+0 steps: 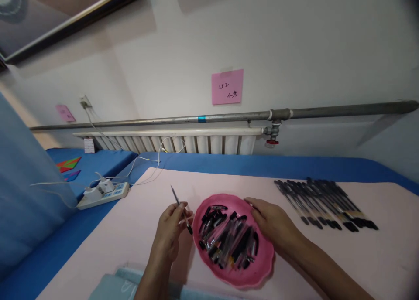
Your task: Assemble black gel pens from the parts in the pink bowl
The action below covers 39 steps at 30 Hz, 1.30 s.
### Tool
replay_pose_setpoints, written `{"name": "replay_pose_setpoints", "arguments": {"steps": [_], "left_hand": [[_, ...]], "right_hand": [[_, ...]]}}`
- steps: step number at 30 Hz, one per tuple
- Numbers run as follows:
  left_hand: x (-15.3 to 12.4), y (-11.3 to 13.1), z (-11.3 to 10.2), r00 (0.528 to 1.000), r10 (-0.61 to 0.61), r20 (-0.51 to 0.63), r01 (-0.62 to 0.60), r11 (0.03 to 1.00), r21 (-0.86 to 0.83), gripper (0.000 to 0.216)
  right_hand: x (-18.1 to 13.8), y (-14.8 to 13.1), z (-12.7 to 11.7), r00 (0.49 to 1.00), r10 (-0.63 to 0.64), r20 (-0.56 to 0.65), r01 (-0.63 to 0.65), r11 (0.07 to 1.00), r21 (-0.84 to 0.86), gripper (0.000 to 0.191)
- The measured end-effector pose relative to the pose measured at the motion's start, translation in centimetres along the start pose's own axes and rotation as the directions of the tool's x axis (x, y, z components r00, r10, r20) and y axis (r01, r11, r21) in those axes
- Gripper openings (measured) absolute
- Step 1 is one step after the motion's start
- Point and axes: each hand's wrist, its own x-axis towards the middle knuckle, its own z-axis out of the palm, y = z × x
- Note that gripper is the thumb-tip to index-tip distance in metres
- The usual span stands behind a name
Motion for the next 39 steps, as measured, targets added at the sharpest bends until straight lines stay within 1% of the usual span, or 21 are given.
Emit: {"name": "replay_pose_setpoints", "arguments": {"steps": [2,5,11,14,19,22,25,27,28,29,31,33,35,37,39], "left_hand": [[-0.3,0.0,0.3,0.999,-0.02,0.028,0.019,0.999,0.035,0.035],[-0.5,0.1,0.5,0.999,-0.023,0.04,0.019,0.995,0.098,0.034],[-0.3,-0.4,0.4,0.995,0.016,0.103,-0.035,0.983,0.182,0.032],[0.0,-0.6,0.3,0.992,0.058,0.109,-0.078,0.979,0.187,0.032],[0.0,-0.3,0.2,0.992,0.067,0.109,-0.084,0.983,0.162,0.033],[-0.1,-0.1,0.2,0.989,0.089,0.122,-0.109,0.98,0.165,0.035],[-0.3,0.0,0.3,0.987,0.095,0.129,-0.114,0.983,0.147,0.04],[-0.6,0.0,0.5,0.987,0.097,0.131,-0.113,0.987,0.118,0.044],[-0.7,0.0,0.6,0.986,0.098,0.135,-0.112,0.989,0.099,0.043],[-0.8,0.0,0.7,0.985,0.099,0.142,-0.111,0.991,0.076,0.042],[-1.0,0.2,0.8,0.984,0.095,0.154,-0.1,0.995,0.027,0.038],[-1.0,0.3,0.9,0.983,0.082,0.163,-0.08,0.997,-0.017,0.035],[-1.1,0.4,1.0,0.984,0.06,0.168,-0.055,0.998,-0.034,0.033],[-1.2,0.5,1.1,0.984,0.038,0.174,-0.033,0.999,-0.03,0.033],[-1.4,0.6,1.3,0.982,0.018,0.19,-0.017,1.0,-0.006,0.033]], "right_hand": [[0.2,0.4,0.3,0.999,-0.021,-0.039,0.02,0.999,-0.027,0.036],[0.5,0.8,0.5,0.996,-0.064,-0.064,0.063,0.998,-0.012,0.036],[1.0,1.0,0.7,0.997,-0.073,0.005,0.072,0.994,0.082,0.039],[1.2,1.2,0.8,0.997,-0.079,-0.002,0.079,0.992,0.099,0.04],[1.4,1.4,1.1,0.998,-0.055,0.011,0.054,0.995,0.087,0.041],[1.3,1.4,1.2,0.996,-0.086,0.026,0.083,0.992,0.098,0.041],[0.8,0.3,0.8,0.99,-0.139,0.007,0.139,0.989,0.044,0.038],[0.4,-1.3,0.2,0.979,-0.194,-0.054,0.192,0.981,-0.038,0.034],[0.3,-2.3,-0.1,0.973,-0.226,-0.05,0.224,0.974,-0.04,0.031],[0.3,-3.4,-0.3,0.97,-0.243,-0.02,0.243,0.97,-0.021,0.028],[0.5,-5.4,-0.3,0.957,-0.271,0.099,0.274,0.962,-0.013,0.026],[1.1,-6.8,0.3,0.93,-0.3,0.214,0.316,0.948,-0.045,0.021],[1.8,-7.3,1.4,0.913,-0.29,0.286,0.327,0.941,-0.091,0.016],[2.3,-7.3,2.6,0.916,-0.264,0.303,0.311,0.943,-0.117,0.014],[2.6,-6.9,3.3,0.924,-0.246,0.293,0.281,0.956,-0.083,0.017]]}}
